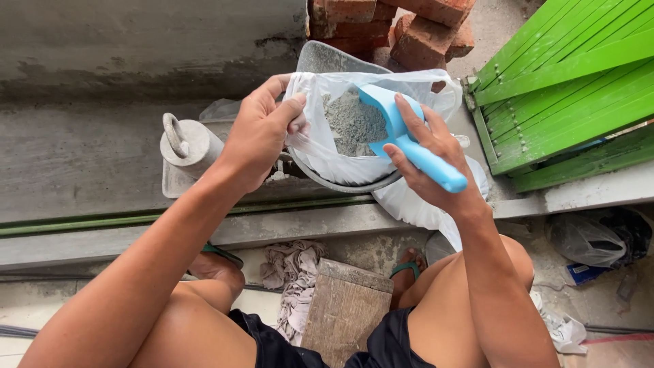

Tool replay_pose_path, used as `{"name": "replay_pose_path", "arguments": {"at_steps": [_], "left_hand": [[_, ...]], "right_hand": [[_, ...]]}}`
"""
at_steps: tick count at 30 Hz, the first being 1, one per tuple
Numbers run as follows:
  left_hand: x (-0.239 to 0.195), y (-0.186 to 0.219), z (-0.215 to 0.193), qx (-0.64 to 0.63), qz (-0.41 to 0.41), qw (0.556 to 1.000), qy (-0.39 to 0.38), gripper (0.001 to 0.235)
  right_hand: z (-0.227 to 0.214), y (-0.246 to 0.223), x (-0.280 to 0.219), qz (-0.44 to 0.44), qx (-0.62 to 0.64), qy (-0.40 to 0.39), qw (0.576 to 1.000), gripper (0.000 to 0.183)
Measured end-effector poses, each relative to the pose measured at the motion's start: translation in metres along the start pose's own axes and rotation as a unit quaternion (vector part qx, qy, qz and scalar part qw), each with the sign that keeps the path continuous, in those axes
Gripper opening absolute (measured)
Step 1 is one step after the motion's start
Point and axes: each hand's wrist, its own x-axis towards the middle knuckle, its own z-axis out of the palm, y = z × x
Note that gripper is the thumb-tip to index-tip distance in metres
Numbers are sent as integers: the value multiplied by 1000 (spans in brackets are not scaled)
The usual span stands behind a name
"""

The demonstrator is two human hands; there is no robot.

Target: The person scoops a gray powder from a large plastic-lined bucket into several smaller white plastic bags using a blue hand scoop.

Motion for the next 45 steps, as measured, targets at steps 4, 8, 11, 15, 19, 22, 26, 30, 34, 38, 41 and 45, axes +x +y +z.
{"name": "replay_pose_path", "arguments": {"at_steps": [4,8,11,15,19,22,26,30,34,38,41,45], "left_hand": [[-1,1,1,47,15,999,-3,32],[-3,3,3,66,19,998,-6,37],[-2,3,6,67,17,998,-7,39],[-3,9,5,80,31,996,-7,43],[-4,11,3,85,25,996,2,44],[-6,12,4,91,29,995,5,44],[-6,8,6,77,42,996,2,43],[0,11,1,42,28,999,2,33],[1,16,-1,22,-4,999,36,31],[-3,21,4,54,-5,998,13,34],[-6,24,6,100,-12,995,9,40],[-7,22,7,110,-12,994,9,40]], "right_hand": [[-18,-6,4,-33,11,33,999,54],[-17,-11,8,-110,20,34,993,51],[11,0,2,-130,22,-19,991,51],[-1,-20,9,-168,42,-73,982,40],[-23,-21,7,-124,72,-89,986,39],[-28,-18,5,-88,60,-66,992,42],[1,3,2,-147,51,-78,985,46],[-4,-11,8,-164,29,-180,969,51],[-27,2,4,-163,61,-117,978,42],[-37,-9,5,-143,116,-17,983,31],[-9,-2,4,-127,183,-67,973,37],[2,-9,10,-71,139,-95,983,40]]}}
